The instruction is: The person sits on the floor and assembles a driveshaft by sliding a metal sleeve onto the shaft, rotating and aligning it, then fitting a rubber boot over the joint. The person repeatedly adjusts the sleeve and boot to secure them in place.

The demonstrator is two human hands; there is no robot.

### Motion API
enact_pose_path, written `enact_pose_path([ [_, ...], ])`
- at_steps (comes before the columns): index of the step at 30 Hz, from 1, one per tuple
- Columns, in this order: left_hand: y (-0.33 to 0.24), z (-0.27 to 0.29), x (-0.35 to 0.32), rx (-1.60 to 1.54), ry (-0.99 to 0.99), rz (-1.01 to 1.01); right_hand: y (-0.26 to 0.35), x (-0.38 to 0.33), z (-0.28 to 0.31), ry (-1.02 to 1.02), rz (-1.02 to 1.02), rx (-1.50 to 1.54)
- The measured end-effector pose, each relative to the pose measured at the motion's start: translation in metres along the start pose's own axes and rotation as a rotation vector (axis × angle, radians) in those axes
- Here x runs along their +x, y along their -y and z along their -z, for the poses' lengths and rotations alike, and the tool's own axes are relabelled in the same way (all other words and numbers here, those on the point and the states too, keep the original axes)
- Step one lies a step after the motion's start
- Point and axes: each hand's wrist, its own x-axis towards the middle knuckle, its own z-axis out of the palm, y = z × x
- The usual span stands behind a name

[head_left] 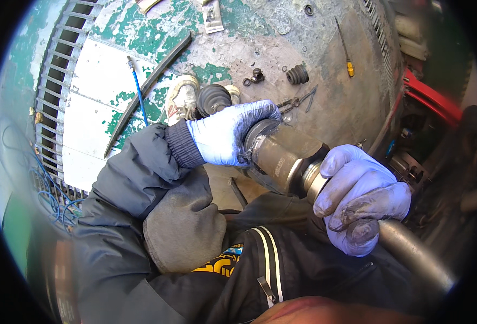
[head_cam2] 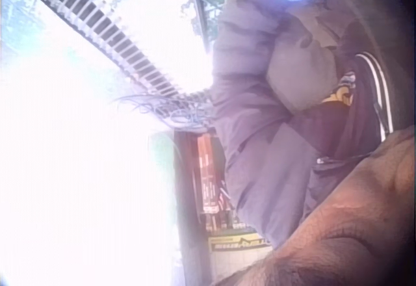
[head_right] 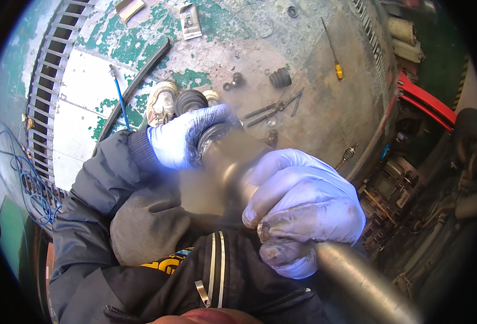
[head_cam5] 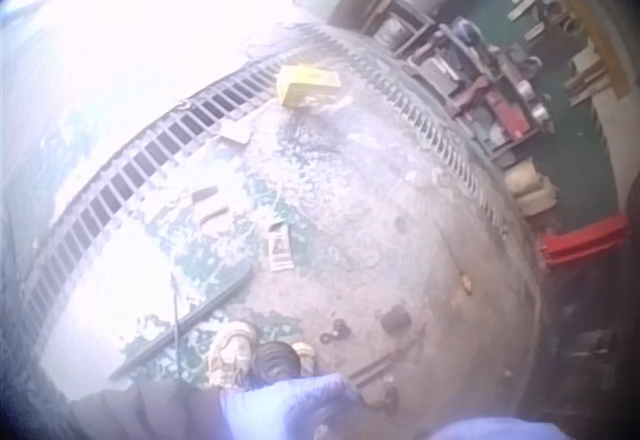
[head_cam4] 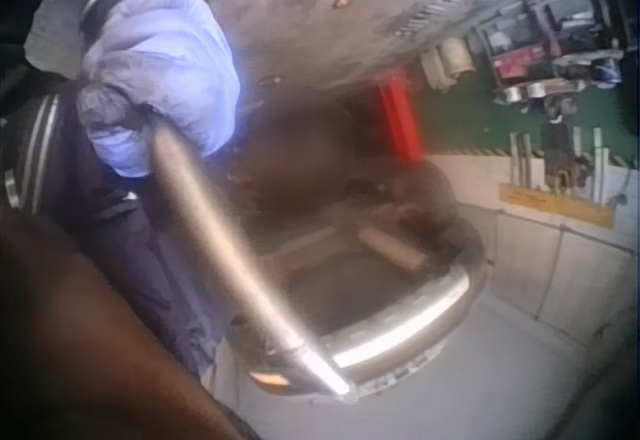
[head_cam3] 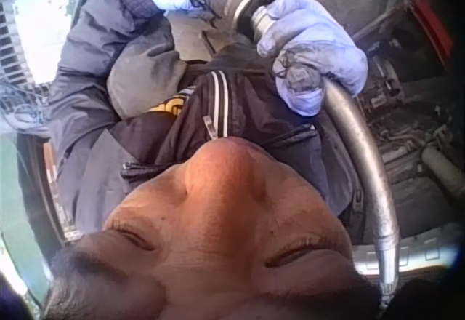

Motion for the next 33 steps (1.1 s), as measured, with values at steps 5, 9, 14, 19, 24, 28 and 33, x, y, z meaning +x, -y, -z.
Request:
enact_pose_path([
  [5,-0.001,0.002,0.002,0.129,-0.015,-0.085,0.006,0.0,0.002,0.019,-0.036,-0.052],
  [9,0.008,-0.001,0.005,0.187,-0.101,-0.161,0.003,0.001,0.002,-0.022,-0.024,-0.034],
  [14,0.007,-0.01,-0.001,0.375,-0.261,-0.132,-0.004,0.001,0.007,0.007,0.009,-0.002],
  [19,0.002,-0.045,0.009,0.486,-0.707,-0.185,-0.003,0.003,0.01,0.017,0.023,-0.025],
  [24,0.01,-0.029,0.002,0.319,-0.468,-0.167,-0.002,0.005,0.01,0.052,0.011,-0.025],
  [28,0.012,-0.024,0.001,0.13,-0.398,-0.131,0.002,0.006,0.007,-0.007,-0.072,-0.029],
  [33,0.012,-0.022,0.0,0.065,-0.368,-0.165,0.002,0.015,0.005,0.057,-0.106,-0.04],
])
